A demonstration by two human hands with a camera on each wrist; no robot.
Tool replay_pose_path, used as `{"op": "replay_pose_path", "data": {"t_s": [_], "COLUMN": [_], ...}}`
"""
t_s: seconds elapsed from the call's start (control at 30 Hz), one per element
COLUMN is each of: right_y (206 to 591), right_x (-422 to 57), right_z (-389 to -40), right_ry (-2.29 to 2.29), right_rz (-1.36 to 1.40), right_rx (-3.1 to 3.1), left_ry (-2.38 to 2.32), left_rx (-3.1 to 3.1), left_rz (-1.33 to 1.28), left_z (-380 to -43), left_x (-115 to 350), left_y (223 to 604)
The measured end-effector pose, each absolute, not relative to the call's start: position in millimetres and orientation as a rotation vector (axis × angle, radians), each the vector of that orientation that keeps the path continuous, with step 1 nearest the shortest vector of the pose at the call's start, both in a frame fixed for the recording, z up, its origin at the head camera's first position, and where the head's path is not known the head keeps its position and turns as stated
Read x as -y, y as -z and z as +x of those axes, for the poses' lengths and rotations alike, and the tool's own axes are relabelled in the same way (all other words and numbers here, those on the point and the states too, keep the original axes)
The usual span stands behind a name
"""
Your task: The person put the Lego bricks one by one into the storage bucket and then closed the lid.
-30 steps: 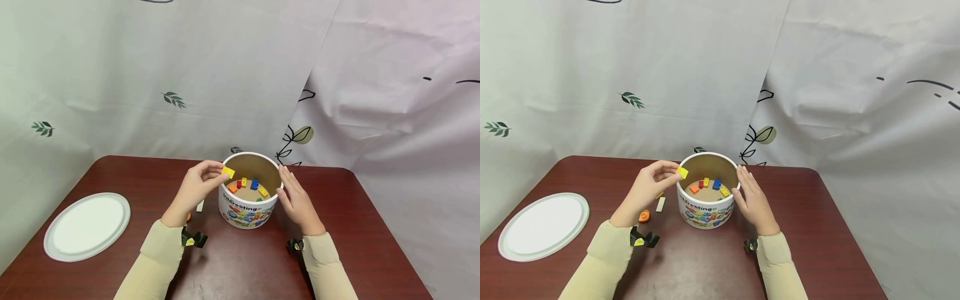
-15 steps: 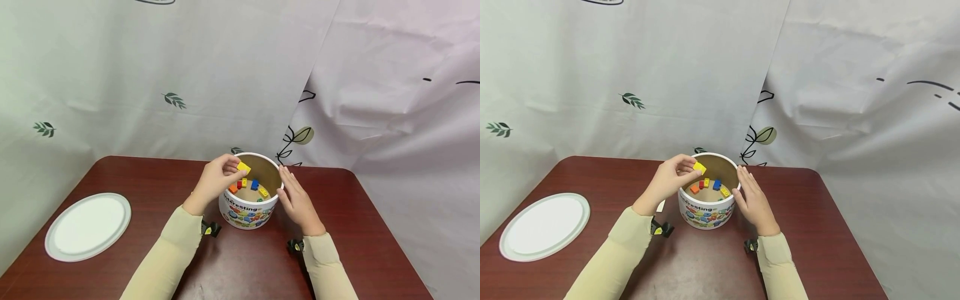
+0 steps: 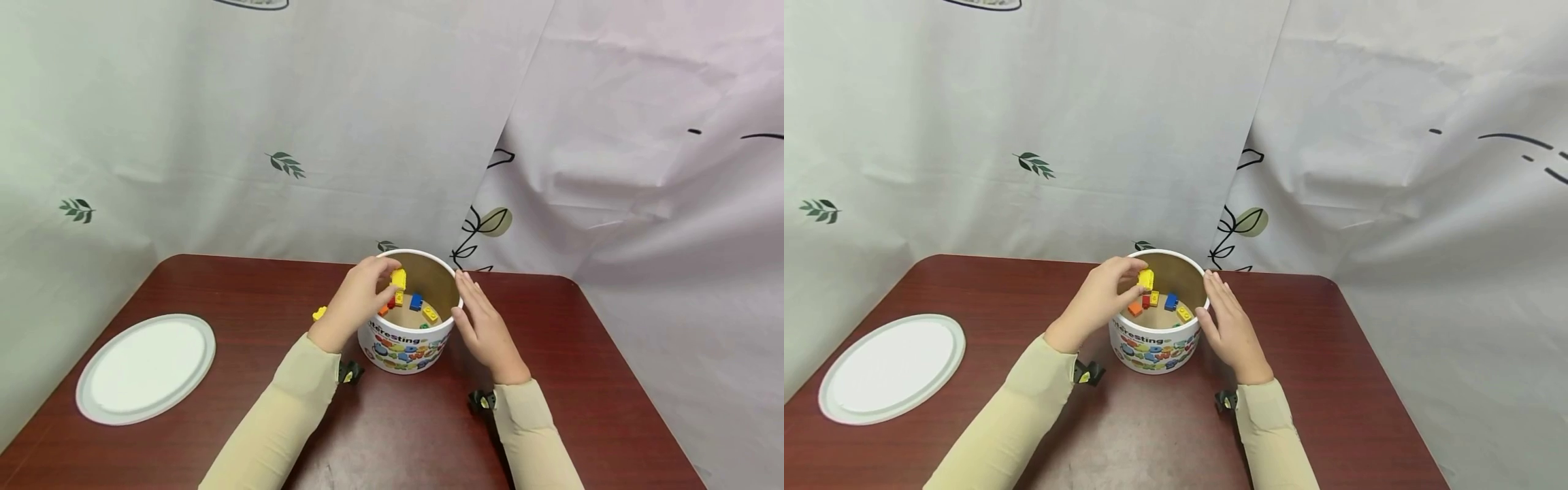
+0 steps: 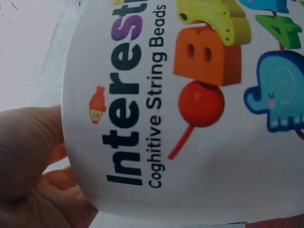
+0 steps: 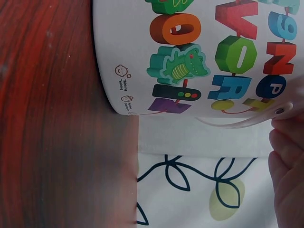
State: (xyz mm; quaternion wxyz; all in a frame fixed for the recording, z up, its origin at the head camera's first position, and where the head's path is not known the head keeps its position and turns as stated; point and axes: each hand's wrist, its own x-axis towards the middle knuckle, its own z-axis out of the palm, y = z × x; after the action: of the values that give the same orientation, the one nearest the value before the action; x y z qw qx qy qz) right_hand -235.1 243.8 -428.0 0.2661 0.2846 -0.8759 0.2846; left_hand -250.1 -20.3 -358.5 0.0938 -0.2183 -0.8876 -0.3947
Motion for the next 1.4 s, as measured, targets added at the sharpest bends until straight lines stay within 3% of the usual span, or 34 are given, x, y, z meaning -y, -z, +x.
{"op": "replay_pose_path", "data": {"t_s": [0.67,1.4], "right_y": [428.0,428.3], "right_x": [-243.6,-244.4], "right_z": [-236.3,-236.1], "right_ry": [-0.77,-0.772], "right_rz": [0.765,0.786], "right_rx": [2.363,2.342], "left_ry": [1.124,0.947], "left_rx": [2.416,2.863], "left_rz": [-0.631,-0.607], "left_z": [-232.6,-233.5], "left_x": [63.8,147.0], "left_y": [356.8,405.7]}}
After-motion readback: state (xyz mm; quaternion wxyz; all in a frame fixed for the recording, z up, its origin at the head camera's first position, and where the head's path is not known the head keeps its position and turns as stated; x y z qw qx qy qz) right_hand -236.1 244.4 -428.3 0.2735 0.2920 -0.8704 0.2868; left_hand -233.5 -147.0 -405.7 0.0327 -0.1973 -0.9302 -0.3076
